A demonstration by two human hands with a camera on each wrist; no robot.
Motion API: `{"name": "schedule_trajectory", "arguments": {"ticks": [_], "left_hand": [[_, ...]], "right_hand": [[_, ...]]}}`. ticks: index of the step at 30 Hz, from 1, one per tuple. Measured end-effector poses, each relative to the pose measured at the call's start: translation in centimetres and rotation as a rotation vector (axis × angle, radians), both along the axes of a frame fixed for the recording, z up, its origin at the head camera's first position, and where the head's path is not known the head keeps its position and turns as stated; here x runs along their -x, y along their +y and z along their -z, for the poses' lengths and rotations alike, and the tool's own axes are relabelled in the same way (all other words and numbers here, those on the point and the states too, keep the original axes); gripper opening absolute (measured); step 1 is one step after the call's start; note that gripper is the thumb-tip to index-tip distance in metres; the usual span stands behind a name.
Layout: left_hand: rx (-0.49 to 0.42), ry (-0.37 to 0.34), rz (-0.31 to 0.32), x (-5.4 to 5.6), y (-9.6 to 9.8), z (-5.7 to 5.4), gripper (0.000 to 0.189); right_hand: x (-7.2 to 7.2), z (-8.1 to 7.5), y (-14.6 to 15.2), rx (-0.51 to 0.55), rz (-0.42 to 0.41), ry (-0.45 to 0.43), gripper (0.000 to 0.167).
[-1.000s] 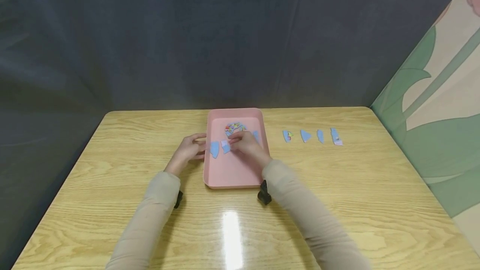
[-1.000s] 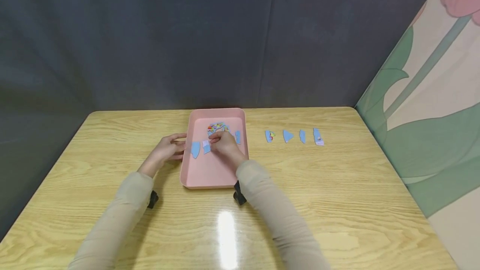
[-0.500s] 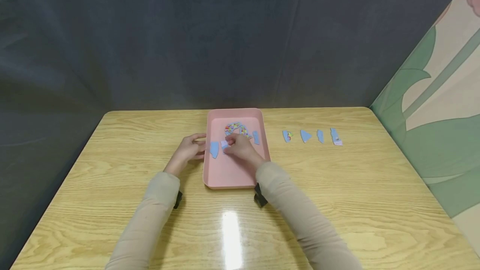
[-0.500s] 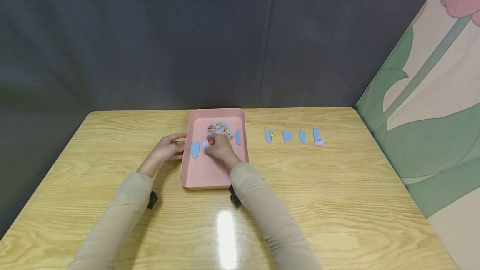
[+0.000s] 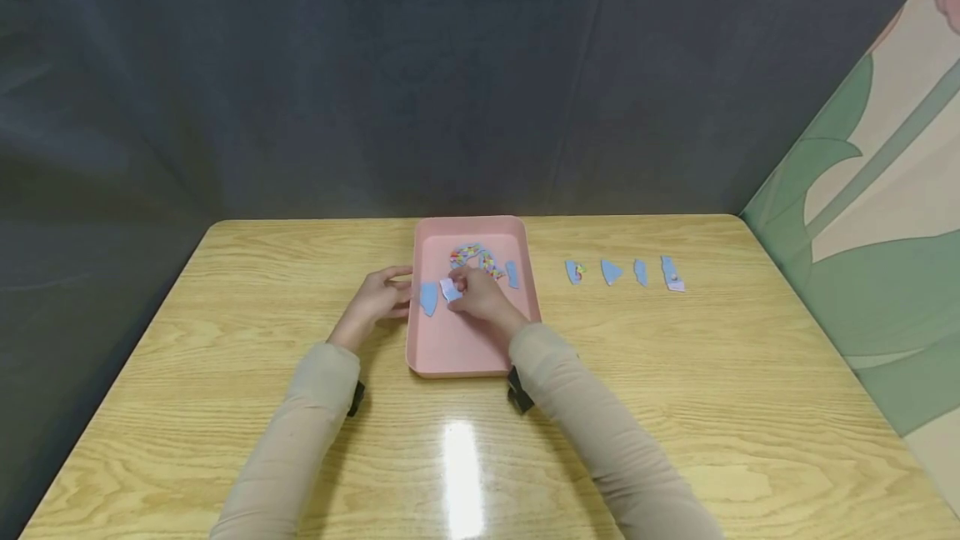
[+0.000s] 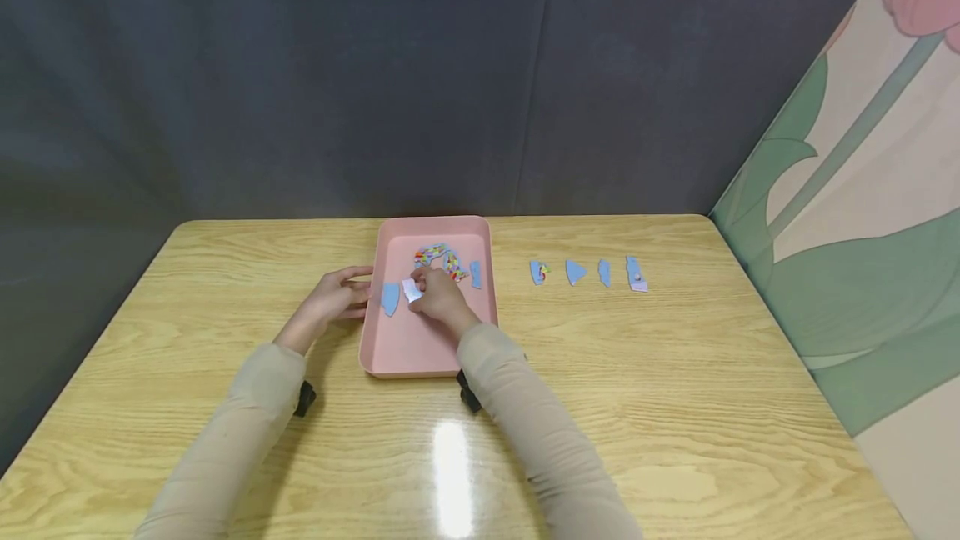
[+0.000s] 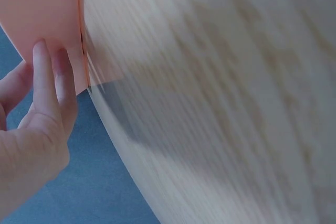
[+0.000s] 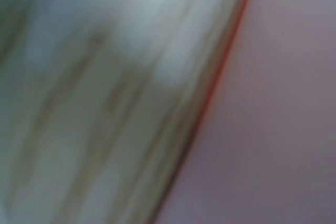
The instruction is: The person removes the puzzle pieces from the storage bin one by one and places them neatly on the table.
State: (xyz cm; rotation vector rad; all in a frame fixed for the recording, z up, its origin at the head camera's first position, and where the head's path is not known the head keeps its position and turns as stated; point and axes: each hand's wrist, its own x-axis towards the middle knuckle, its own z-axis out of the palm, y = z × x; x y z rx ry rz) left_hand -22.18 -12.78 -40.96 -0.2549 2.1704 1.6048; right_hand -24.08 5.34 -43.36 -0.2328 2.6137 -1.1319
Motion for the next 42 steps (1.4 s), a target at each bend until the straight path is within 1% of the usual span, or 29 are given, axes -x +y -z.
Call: {"name": "schedule_trajectory", "arguments": {"ticks": [5, 7, 12, 14, 15, 16, 19, 21, 22, 24, 25, 26, 28, 31, 32, 35, 36, 39, 42], "left_hand": [[0.009, -0.001, -0.001, 0.0, 0.0, 0.0, 0.051], [0.013, 0.000, 0.000, 0.0, -0.1, 0.0, 0.051], [0.017, 0.001, 0.003, -0.1, -0.1, -0.1, 0.051], [0.016, -0.001, 0.000, -0.1, -0.2, -0.2, 0.051], [0.015, -0.001, 0.002, -0.1, -0.2, -0.2, 0.051], [0.016, -0.003, 0.002, -0.1, -0.2, -0.2, 0.051], [0.018, -0.003, 0.007, -0.1, -0.1, -0.1, 0.051], [0.021, -0.004, 0.008, -0.1, -0.1, -0.1, 0.051], [0.021, -0.005, 0.007, -0.1, -0.1, -0.1, 0.051], [0.022, -0.003, 0.010, -0.1, -0.1, -0.1, 0.051], [0.022, -0.005, 0.009, -0.1, -0.1, -0.1, 0.051], [0.023, -0.006, 0.008, -0.1, -0.2, -0.1, 0.051], [0.023, -0.001, 0.014, -0.1, -0.1, -0.1, 0.051], [0.020, 0.002, 0.014, 0.0, -0.1, -0.1, 0.051], [0.018, 0.004, 0.015, -0.1, -0.2, -0.1, 0.051], [0.012, 0.006, 0.014, -0.1, -0.2, -0.1, 0.051], [0.013, 0.008, 0.016, -0.1, -0.2, -0.1, 0.051], [0.017, 0.011, 0.016, -0.1, -0.2, 0.0, 0.051], [0.016, 0.008, 0.009, -0.1, -0.2, 0.0, 0.051]], "right_hand": [[-0.2, 0.0, 0.0, 0.005, 0.029, 0.031, 0.055], [-0.3, 0.0, 0.0, 0.012, 0.036, 0.040, 0.052], [-0.6, -0.2, 0.1, 0.044, 0.067, 0.013, 0.045], [-0.7, -0.4, 0.3, 0.082, 0.083, -0.011, 0.041], [-0.7, -0.3, 0.5, 0.107, 0.084, 0.002, 0.039], [-0.7, -0.4, 0.6, 0.127, 0.095, -0.004, 0.038], [-0.6, -0.8, 1.0, 0.203, 0.142, -0.048, 0.038], [-0.4, -1.1, 1.4, 0.242, 0.172, -0.079, 0.040], [-0.1, -1.3, 1.6, 0.267, 0.193, -0.111, 0.040], [0.3, -1.4, 2.3, 0.319, 0.207, -0.130, 0.038], [1.3, -0.1, 3.0, 0.389, 0.172, -0.102, 0.034], [1.6, -0.1, 3.5, 0.411, 0.163, -0.102, 0.033], [1.9, -0.3, 4.4, 0.447, 0.156, -0.105, 0.032], [2.2, -1.0, 5.6, 0.436, 0.161, -0.119, 0.036], [1.4, -2.6, 5.7, 0.389, 0.199, -0.152, 0.038], [1.2, -3.4, 7.2, 0.398, 0.212, -0.166, 0.041], [1.1, -3.7, 7.7, 0.420, 0.219, -0.171, 0.041], [1.0, -4.0, 9.6, 0.451, 0.220, -0.170, 0.041], [1.0, -4.1, 11.5, 0.458, 0.220, -0.161, 0.045]]}}
